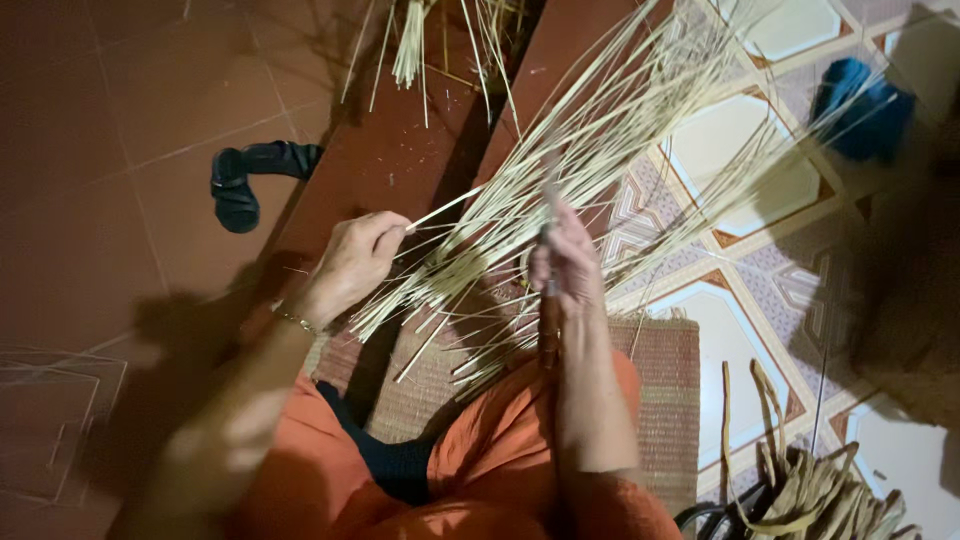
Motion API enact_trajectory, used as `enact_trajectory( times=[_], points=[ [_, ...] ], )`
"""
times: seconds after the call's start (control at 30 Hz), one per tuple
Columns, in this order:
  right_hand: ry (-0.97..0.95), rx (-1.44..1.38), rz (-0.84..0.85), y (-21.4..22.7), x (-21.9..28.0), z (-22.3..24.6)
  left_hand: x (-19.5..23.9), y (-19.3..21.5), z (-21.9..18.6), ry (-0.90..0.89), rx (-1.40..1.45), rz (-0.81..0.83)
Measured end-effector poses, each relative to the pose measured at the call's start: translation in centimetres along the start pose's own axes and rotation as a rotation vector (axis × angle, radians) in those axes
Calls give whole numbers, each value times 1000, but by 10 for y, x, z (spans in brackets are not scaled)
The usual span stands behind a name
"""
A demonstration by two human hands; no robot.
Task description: The person sits on a mat and uses a large knife to split long, thin bamboo strips into finer strands. They hold a bundle of strips in their left hand and repeatedly draw the knife along the length of the strips to separate them.
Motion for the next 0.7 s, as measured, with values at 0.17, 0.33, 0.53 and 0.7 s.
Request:
enact_trajectory(
  times=[0.17, 0.33, 0.53, 0.7],
  points=[
    [-303, 193, -90, -33, -10, -30, 6, 4, 15, 84, -20, 62],
    [-359, 162, -19, -48, -17, -68, 12, 10, 9, 15, 19, 95],
    [-269, 241, 20, -61, -12, -73, 16, 20, 5, 157, 85, 87],
    [-330, 280, 49, -71, -5, -80, 13, 9, 23, 128, 134, 121]
  ],
)
Point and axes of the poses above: each hand's wrist, its own x-axis away from the middle knuckle, its own y-axis out of the back of the hand, z = x × y, the point moved 3 cm from there along -x, towards the middle knuckle, and after that the axes turned 1 degree about -z, right-handed, at the moved point
